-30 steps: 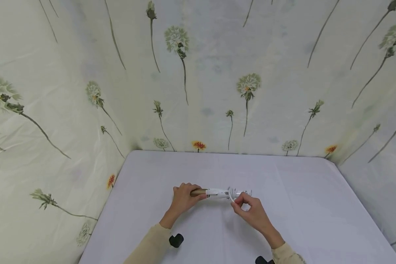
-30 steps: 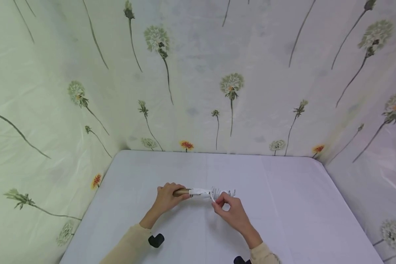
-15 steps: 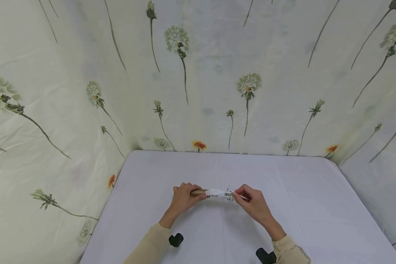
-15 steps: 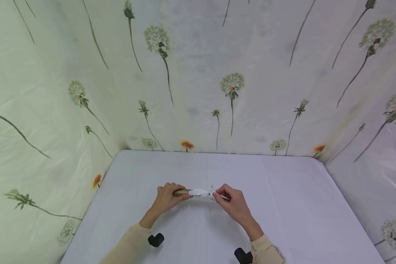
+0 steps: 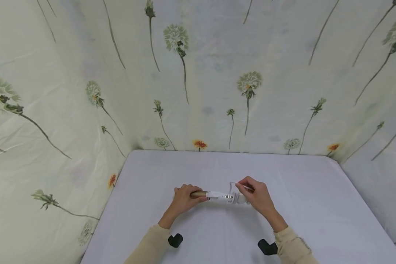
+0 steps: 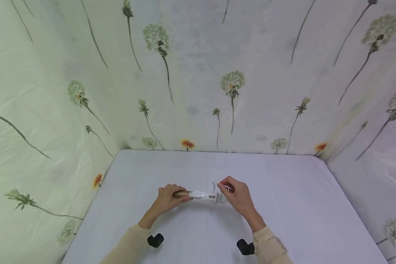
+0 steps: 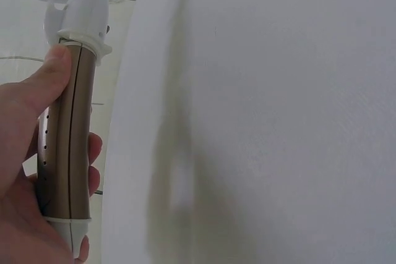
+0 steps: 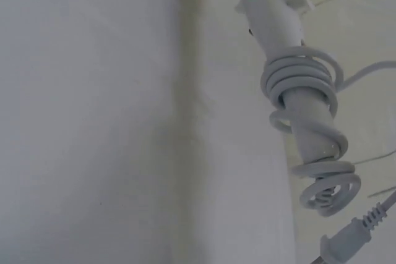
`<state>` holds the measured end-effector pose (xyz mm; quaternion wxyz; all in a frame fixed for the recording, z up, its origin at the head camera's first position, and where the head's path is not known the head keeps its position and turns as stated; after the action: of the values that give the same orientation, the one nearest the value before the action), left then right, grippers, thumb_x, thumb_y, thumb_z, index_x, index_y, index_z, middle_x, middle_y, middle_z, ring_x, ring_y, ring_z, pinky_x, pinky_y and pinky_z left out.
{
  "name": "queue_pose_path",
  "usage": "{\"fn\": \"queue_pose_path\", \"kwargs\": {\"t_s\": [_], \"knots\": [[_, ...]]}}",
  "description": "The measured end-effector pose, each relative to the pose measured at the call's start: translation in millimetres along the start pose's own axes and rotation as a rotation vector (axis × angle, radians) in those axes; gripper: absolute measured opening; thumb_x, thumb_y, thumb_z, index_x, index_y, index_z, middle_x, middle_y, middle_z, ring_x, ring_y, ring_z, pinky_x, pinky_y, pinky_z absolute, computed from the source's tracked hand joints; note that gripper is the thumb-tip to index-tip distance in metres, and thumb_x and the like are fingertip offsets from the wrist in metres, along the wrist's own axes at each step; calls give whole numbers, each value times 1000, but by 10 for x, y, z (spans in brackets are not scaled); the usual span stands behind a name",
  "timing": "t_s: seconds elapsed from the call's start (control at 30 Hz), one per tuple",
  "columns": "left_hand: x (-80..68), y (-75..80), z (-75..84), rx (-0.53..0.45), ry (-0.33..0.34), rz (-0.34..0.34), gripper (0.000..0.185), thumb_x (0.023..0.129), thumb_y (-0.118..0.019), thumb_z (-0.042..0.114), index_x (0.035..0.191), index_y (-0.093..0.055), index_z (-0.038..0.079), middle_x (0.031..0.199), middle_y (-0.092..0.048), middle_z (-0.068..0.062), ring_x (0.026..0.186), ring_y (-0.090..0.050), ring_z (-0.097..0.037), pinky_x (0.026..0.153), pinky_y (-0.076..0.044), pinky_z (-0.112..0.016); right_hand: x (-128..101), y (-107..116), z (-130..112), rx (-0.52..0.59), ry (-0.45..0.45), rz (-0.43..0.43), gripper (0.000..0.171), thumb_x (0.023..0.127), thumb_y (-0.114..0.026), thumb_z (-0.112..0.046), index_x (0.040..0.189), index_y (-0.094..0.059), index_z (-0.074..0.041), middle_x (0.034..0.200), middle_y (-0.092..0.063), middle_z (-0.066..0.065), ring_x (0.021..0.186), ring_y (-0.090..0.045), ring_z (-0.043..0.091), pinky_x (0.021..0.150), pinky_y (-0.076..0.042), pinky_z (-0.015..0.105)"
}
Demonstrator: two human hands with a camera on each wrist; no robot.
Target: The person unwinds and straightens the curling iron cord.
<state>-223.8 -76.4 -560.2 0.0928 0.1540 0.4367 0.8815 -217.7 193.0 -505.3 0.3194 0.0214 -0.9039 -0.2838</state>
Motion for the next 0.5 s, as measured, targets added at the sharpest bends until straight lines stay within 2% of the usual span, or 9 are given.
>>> {"fn": "queue_pose_path", "kwargs": {"t_s": [0.17, 0.3, 0.5], "knots": [[-3, 26, -36, -51, -9, -32, 38, 78, -68, 55, 104, -71, 28, 87, -66, 9, 76, -47, -8, 70, -21, -31, 45, 48, 95, -24, -17, 0, 12, 82, -72, -6, 85, -66, -16, 71, -67, -2, 56, -48, 0, 54, -40, 12], [-10, 48, -70, -78, 4, -84, 38, 79, -68, 56, 105, -70, 29, 88, -66, 12, 79, -47, -6, 73, -22, -32, 63, 51, 171, -42, -30, -23, 12, 82, -72, -6, 85, -67, -17, 70, -65, -7, 55, -43, 0, 52, -37, 14], [-16, 84, -73, -105, 12, -124, 40, 79, -66, 57, 107, -70, 29, 93, -67, 12, 83, -50, -7, 74, -25, -33, 59, 41, 296, -59, -78, -55, 9, 84, -72, -13, 87, -67, -20, 72, -65, -8, 57, -45, 1, 54, -40, 16]]}}
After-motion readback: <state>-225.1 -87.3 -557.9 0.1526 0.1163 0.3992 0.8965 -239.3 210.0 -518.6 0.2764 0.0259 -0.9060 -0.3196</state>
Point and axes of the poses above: each hand's wrist, its own x-axis towards the middle knuckle, its own y-axis out of the back of the hand, z = x × y, the point moved 3 cm from there along x, towards the middle knuckle
